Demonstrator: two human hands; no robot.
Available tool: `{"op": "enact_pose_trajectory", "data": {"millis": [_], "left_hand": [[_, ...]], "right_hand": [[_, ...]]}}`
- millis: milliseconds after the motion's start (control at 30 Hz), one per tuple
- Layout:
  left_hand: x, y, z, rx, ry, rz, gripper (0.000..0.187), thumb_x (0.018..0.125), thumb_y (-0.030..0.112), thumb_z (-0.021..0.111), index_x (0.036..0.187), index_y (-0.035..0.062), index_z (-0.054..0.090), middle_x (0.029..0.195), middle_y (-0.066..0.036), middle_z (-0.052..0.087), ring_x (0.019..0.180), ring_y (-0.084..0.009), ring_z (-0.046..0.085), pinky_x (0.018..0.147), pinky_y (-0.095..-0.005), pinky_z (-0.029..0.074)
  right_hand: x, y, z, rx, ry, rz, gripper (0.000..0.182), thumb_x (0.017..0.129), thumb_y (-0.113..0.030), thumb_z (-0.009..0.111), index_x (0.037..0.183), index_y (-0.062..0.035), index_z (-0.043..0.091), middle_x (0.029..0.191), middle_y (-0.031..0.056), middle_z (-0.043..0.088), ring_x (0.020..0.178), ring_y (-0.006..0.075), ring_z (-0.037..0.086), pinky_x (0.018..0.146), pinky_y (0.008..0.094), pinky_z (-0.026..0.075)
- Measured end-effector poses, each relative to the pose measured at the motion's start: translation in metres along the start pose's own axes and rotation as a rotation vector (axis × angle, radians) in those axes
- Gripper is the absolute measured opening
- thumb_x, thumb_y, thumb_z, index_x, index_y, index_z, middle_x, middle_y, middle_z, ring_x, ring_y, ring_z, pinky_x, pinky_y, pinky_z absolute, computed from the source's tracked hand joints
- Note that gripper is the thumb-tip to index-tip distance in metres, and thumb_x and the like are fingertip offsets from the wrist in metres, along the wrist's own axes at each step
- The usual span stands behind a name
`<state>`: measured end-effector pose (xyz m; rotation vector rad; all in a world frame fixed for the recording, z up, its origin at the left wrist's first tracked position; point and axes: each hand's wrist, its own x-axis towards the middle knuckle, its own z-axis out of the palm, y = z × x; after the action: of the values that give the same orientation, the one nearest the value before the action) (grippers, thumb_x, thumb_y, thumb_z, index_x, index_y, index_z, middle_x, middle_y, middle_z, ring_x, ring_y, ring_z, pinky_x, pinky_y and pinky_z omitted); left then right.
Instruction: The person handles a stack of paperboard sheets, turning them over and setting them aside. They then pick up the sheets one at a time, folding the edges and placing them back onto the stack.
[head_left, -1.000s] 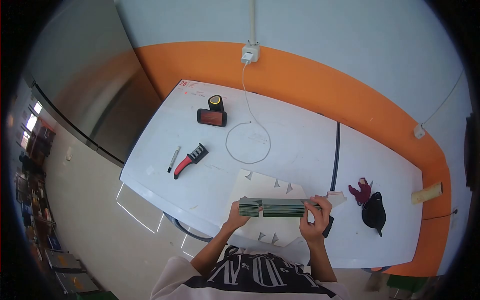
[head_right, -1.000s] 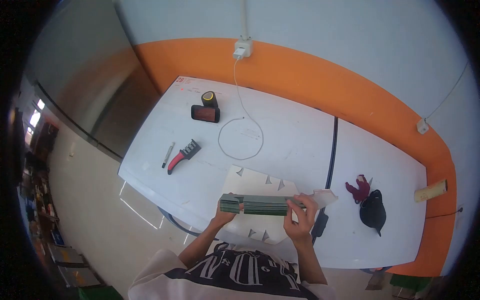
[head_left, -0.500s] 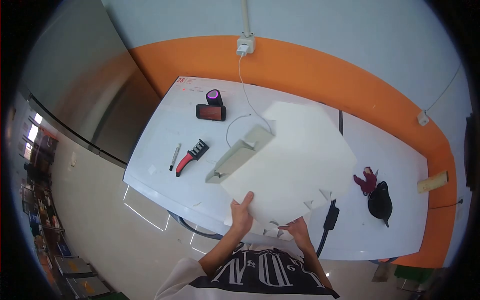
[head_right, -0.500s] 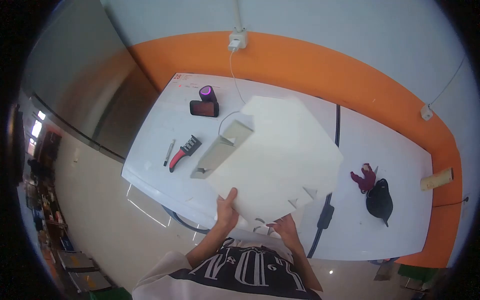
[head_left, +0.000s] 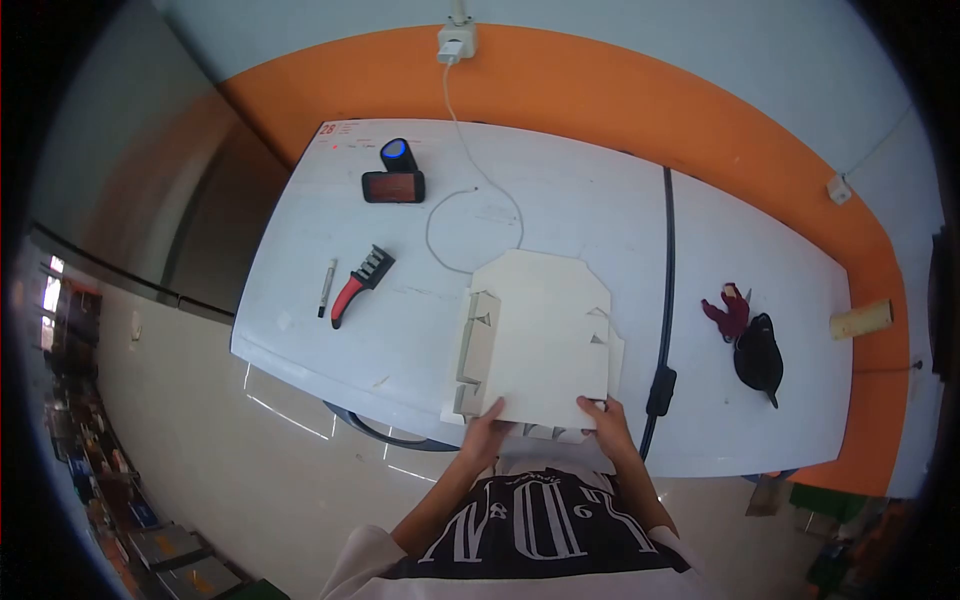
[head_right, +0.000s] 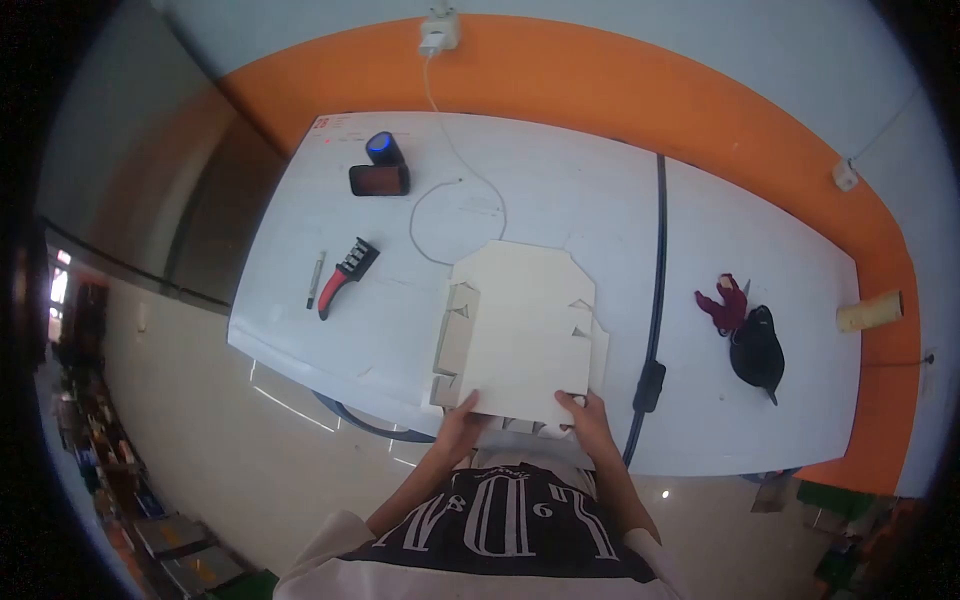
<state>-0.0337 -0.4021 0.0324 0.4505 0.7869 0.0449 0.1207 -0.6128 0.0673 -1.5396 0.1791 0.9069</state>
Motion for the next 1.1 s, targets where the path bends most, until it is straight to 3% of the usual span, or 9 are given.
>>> {"op": "enact_pose_trajectory", "data": {"millis": [100, 300, 367, 467, 533, 633, 800, 1033, 1100], "left_hand": [[-0.014, 0.028, -0.025, 0.026, -0.160, 0.264, 0.062, 0.108, 0.038, 0.059, 0.156, 0.0030, 0.041, 0.151, -0.012, 0.055, 0.139, -0.0267, 0.053, 0.118, -0.0484, 0.041], [0.003, 0.076, -0.005, 0.345, -0.138, 0.067, 0.076, 0.104, 0.046, 0.063, 0.157, -0.0033, 0.038, 0.146, -0.019, 0.057, 0.130, -0.0325, 0.060, 0.106, -0.0434, 0.052], [0.002, 0.090, 0.027, 0.826, 0.006, 0.001, 0.077, 0.100, 0.042, 0.070, 0.154, -0.0058, 0.041, 0.138, -0.022, 0.062, 0.119, -0.0318, 0.066, 0.098, -0.0419, 0.057], [0.016, 0.082, 0.031, 0.863, 0.001, 0.093, 0.071, 0.092, 0.024, 0.081, 0.146, -0.0085, 0.049, 0.126, -0.021, 0.069, 0.110, -0.0293, 0.071, 0.092, -0.0386, 0.059], [0.019, 0.078, 0.030, 0.830, -0.013, 0.179, 0.068, 0.087, 0.012, 0.084, 0.143, -0.0103, 0.052, 0.127, -0.022, 0.069, 0.111, -0.0292, 0.071, 0.094, -0.0384, 0.060], [0.026, 0.072, 0.015, 0.761, -0.072, 0.120, 0.067, 0.089, 0.013, 0.082, 0.143, -0.0110, 0.051, 0.129, -0.022, 0.068, 0.114, -0.0295, 0.070, 0.097, -0.0388, 0.058], [0.017, 0.084, 0.024, 0.822, -0.066, 0.027, 0.065, 0.093, 0.017, 0.080, 0.144, -0.0107, 0.051, 0.132, -0.021, 0.067, 0.118, -0.0286, 0.068, 0.103, -0.0391, 0.055], [0.015, 0.078, 0.025, 0.726, -0.042, 0.007, 0.061, 0.100, 0.025, 0.073, 0.144, -0.0105, 0.051, 0.131, -0.021, 0.068, 0.119, -0.0269, 0.068, 0.103, -0.0375, 0.055], [0.013, 0.077, 0.026, 0.696, -0.060, 0.005, 0.061, 0.101, 0.027, 0.072, 0.145, -0.0103, 0.051, 0.132, -0.021, 0.067, 0.120, -0.0266, 0.067, 0.104, -0.0375, 0.055]], "right_hand": [[0.005, -0.001, -0.014, 0.146, 0.178, -0.012, 0.034, 0.099, -0.026, 0.075, 0.121, -0.0012, 0.066, 0.098, 0.0029, 0.071, 0.078, 0.0112, 0.064, 0.060, 0.0272, 0.046], [0.005, -0.006, -0.034, 0.282, 0.063, -0.002, 0.038, 0.104, -0.033, 0.064, 0.131, -0.0078, 0.061, 0.120, 0.0046, 0.067, 0.105, 0.0143, 0.062, 0.081, 0.0348, 0.049], [0.002, -0.003, -0.045, 0.334, -0.058, 0.007, 0.037, 0.104, -0.034, 0.062, 0.132, -0.0091, 0.061, 0.125, 0.0061, 0.066, 0.110, 0.0164, 0.061, 0.086, 0.0371, 0.050], [-0.001, -0.002, -0.051, 0.473, -0.173, 0.121, 0.037, 0.105, -0.034, 0.058, 0.131, -0.0087, 0.061, 0.124, 0.0065, 0.067, 0.113, 0.0217, 0.063, 0.090, 0.0421, 0.052], [-0.007, -0.003, -0.055, 0.596, -0.197, 0.125, 0.043, 0.102, -0.029, 0.063, 0.139, -0.0076, 0.058, 0.129, 0.0074, 0.066, 0.117, 0.0275, 0.062, 0.094, 0.0538, 0.052], [-0.004, 0.003, -0.061, 0.638, -0.285, 0.109, 0.037, 0.102, -0.028, 0.062, 0.133, -0.0081, 0.060, 0.130, 0.0075, 0.065, 0.118, 0.0282, 0.062, 0.094, 0.0545, 0.052], [0.008, 0.003, -0.055, 0.565, -0.243, 0.205, 0.045, 0.112, -0.056, 0.042, 0.105, -0.0151, 0.059, 0.120, 0.0075, 0.065, 0.111, 0.0252, 0.062, 0.083, 0.0477, 0.055], [-0.009, -0.009, -0.046, 0.752, -0.319, 0.100, 0.046, 0.112, -0.057, 0.039, 0.105, -0.0180, 0.063, 0.119, 0.0038, 0.067, 0.112, 0.0213, 0.063, 0.087, 0.0440, 0.054], [-0.008, -0.003, -0.050, 0.814, -0.316, 0.054, 0.044, 0.111, -0.057, 0.041, 0.118, -0.0198, 0.063, 0.130, 0.0025, 0.065, 0.121, 0.0211, 0.059, 0.092, 0.0440, 0.050]]}}
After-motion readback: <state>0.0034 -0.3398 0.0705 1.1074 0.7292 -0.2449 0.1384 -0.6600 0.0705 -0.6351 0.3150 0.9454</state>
